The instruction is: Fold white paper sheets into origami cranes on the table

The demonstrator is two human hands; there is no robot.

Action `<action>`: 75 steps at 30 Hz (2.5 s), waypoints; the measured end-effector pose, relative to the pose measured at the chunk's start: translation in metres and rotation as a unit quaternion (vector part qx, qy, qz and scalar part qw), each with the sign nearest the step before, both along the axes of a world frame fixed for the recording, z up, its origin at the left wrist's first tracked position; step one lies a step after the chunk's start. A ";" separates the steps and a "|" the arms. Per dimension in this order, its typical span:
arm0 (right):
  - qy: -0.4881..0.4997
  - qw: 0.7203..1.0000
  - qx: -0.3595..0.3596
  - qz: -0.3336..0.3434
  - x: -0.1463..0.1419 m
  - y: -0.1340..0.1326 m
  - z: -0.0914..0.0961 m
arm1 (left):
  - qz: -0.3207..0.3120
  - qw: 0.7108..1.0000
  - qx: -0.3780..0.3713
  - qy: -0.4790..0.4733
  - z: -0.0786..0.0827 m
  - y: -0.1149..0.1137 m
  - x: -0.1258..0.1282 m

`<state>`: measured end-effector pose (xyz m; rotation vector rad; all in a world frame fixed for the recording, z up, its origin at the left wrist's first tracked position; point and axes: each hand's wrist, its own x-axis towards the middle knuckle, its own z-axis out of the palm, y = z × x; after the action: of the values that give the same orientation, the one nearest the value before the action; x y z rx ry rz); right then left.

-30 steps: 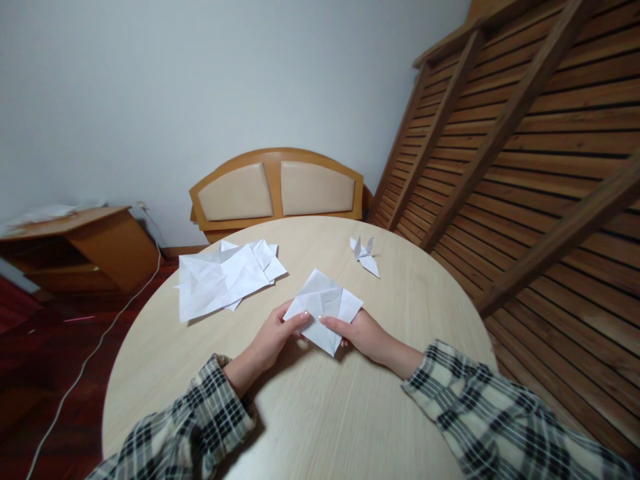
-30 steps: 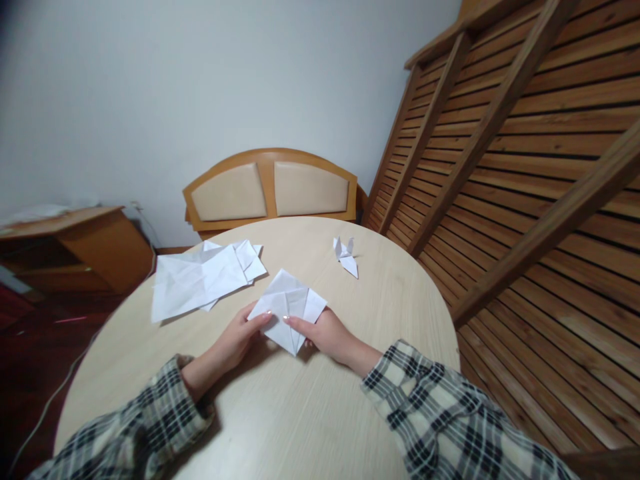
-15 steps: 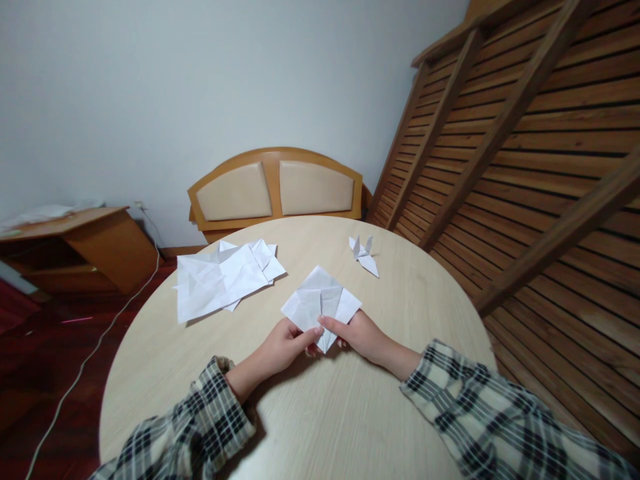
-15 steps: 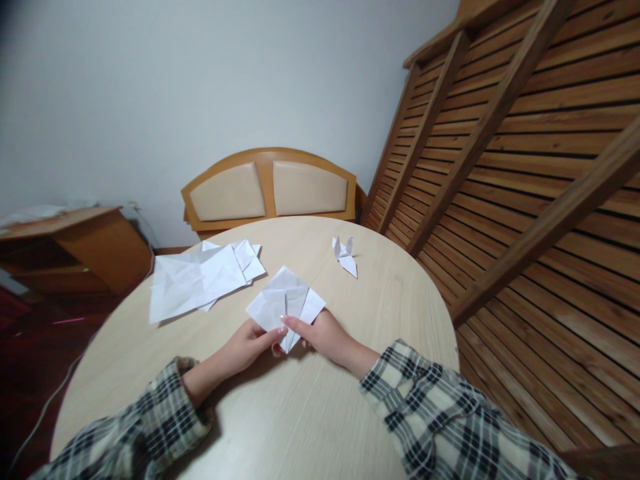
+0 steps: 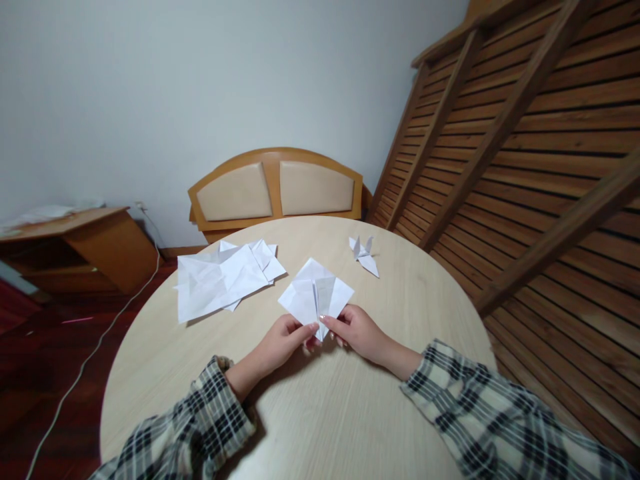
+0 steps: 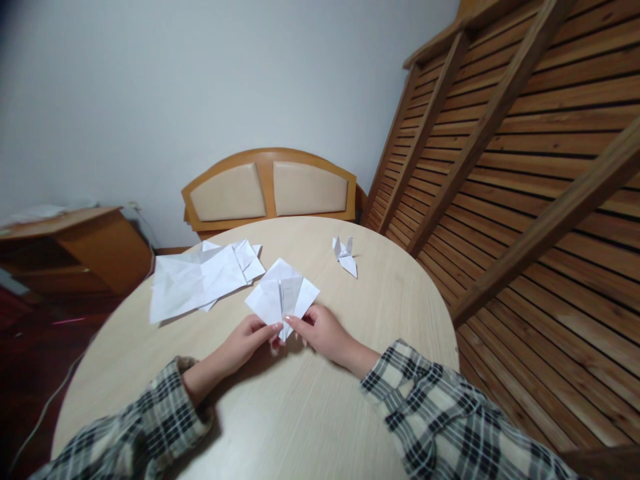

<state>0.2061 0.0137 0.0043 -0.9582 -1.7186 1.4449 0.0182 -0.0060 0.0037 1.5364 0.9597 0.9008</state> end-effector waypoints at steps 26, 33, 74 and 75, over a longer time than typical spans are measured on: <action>0.052 0.995 -0.027 -0.080 0.002 0.002 -0.004 | -0.104 0.991 -0.004 0.082 0.006 -0.005 -0.003; 0.082 0.990 -0.033 -0.108 0.000 0.002 0.003 | -0.101 0.992 -0.028 0.064 0.005 -0.005 -0.002; 0.039 0.997 0.044 -0.048 -0.001 -0.001 0.000 | 0.066 0.997 0.022 -0.020 0.001 -0.003 0.003; 0.036 0.997 0.041 -0.050 -0.001 -0.001 0.000 | 0.065 0.997 0.021 -0.020 0.001 -0.003 0.003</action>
<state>0.2053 0.0127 0.0041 -0.9237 -1.6402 1.3193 0.0213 -0.0094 0.0049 1.4982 1.0266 1.0474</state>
